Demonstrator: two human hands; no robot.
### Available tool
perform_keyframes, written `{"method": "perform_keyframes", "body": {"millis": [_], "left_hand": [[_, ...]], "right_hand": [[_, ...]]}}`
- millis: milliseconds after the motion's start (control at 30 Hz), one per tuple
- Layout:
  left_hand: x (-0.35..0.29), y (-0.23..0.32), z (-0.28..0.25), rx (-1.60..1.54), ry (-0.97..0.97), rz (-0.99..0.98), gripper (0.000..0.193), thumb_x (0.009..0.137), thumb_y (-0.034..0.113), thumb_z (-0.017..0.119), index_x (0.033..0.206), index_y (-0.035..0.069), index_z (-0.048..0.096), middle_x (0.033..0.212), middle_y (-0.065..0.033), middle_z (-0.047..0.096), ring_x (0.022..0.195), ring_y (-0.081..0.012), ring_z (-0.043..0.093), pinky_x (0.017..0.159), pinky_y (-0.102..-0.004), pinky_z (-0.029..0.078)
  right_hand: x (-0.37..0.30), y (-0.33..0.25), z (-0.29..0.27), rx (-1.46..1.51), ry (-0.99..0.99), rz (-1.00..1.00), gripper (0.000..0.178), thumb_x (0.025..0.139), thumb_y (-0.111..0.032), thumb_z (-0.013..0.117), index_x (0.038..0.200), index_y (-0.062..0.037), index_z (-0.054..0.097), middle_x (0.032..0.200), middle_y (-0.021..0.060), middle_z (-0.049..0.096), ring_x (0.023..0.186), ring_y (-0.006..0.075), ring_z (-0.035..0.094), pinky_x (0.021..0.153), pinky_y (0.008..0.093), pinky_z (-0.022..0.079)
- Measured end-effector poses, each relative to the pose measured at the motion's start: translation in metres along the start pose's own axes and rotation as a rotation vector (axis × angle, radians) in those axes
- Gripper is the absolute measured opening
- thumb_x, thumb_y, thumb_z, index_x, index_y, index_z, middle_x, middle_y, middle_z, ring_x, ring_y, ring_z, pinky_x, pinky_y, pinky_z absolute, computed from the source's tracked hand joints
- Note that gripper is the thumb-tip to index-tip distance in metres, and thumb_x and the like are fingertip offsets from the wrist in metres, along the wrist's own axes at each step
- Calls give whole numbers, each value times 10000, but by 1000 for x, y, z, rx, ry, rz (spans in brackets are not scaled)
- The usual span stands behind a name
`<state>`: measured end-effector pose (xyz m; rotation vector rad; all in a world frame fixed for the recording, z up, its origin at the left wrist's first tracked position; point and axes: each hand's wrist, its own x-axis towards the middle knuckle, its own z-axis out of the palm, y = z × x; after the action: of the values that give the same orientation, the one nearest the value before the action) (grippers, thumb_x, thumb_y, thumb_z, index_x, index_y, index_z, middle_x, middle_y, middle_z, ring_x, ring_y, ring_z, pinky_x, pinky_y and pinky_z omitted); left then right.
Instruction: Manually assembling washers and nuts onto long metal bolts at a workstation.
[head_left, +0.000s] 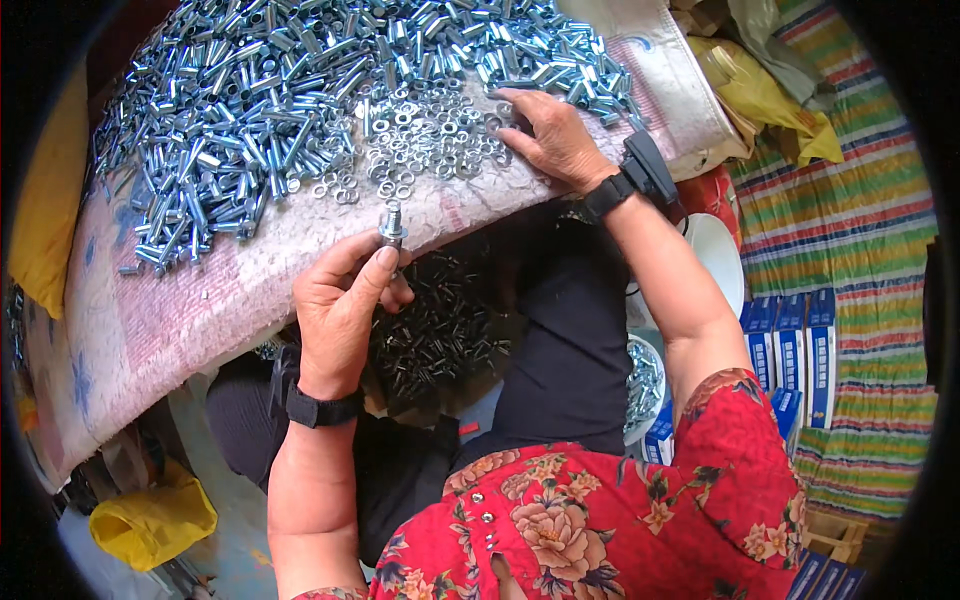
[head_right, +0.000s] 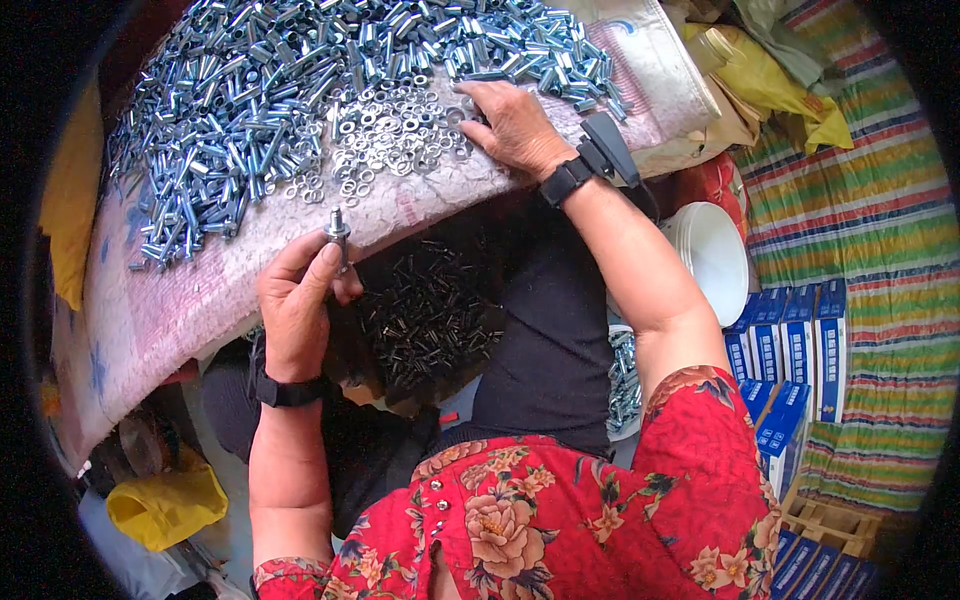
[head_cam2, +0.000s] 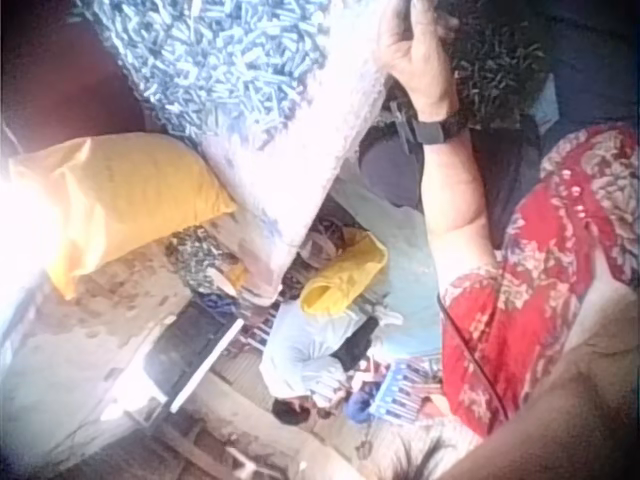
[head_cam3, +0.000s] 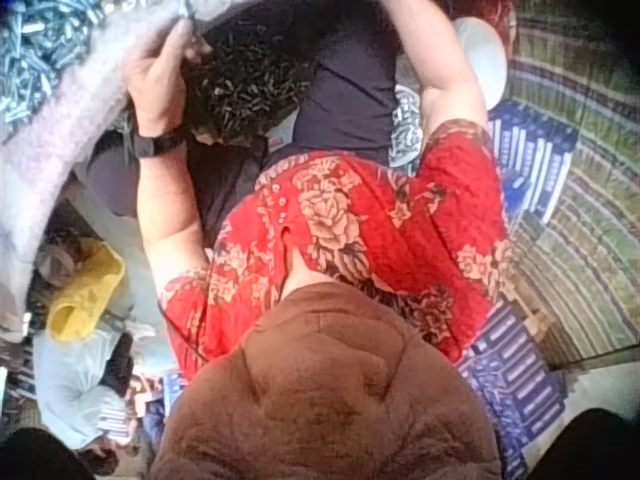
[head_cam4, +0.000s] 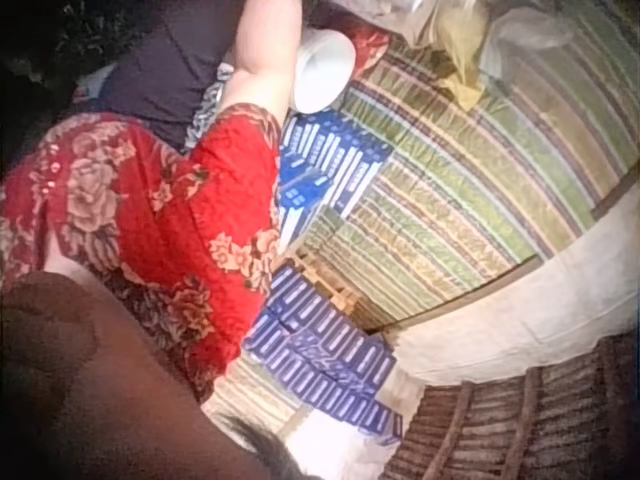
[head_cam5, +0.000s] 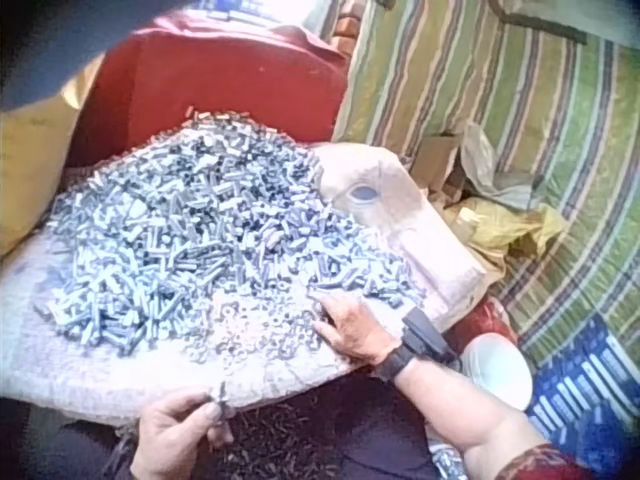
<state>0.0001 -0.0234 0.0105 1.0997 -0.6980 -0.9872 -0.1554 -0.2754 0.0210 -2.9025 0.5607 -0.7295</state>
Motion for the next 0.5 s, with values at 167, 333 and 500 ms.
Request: {"method": "perform_keyframes", "body": {"millis": [167, 333, 500], "left_hand": [[-1, -3, -7, -1, -23, -17, 217, 831, 106, 589, 1005, -24, 591, 801, -78, 629, 582, -97, 563, 511, -201, 427], [0, 0, 0, 1, -55, -52, 200, 835, 117, 582, 985, -13, 597, 802, -63, 630, 595, -83, 548, 532, -204, 418], [-3, 1, 0, 65, -134, -44, 195, 827, 110, 592, 991, 7, 610, 801, -45, 632, 607, -72, 546, 544, -197, 414]], "right_hand": [[8, -17, -13, 176, -14, 282, 440, 746, -84, 644, 1154, -34, 487, 844, 80, 607, 705, 143, 571, 657, 250, 458], [-3, -96, -35, 1057, -65, 243, 463, 761, 37, 603, 1198, -26, 463, 922, 43, 584, 835, 97, 557, 731, 221, 460], [-6, -130, -26, 887, -114, 113, 393, 720, -6, 651, 1096, -60, 547, 869, 61, 620, 790, 116, 604, 678, 254, 502]]}}
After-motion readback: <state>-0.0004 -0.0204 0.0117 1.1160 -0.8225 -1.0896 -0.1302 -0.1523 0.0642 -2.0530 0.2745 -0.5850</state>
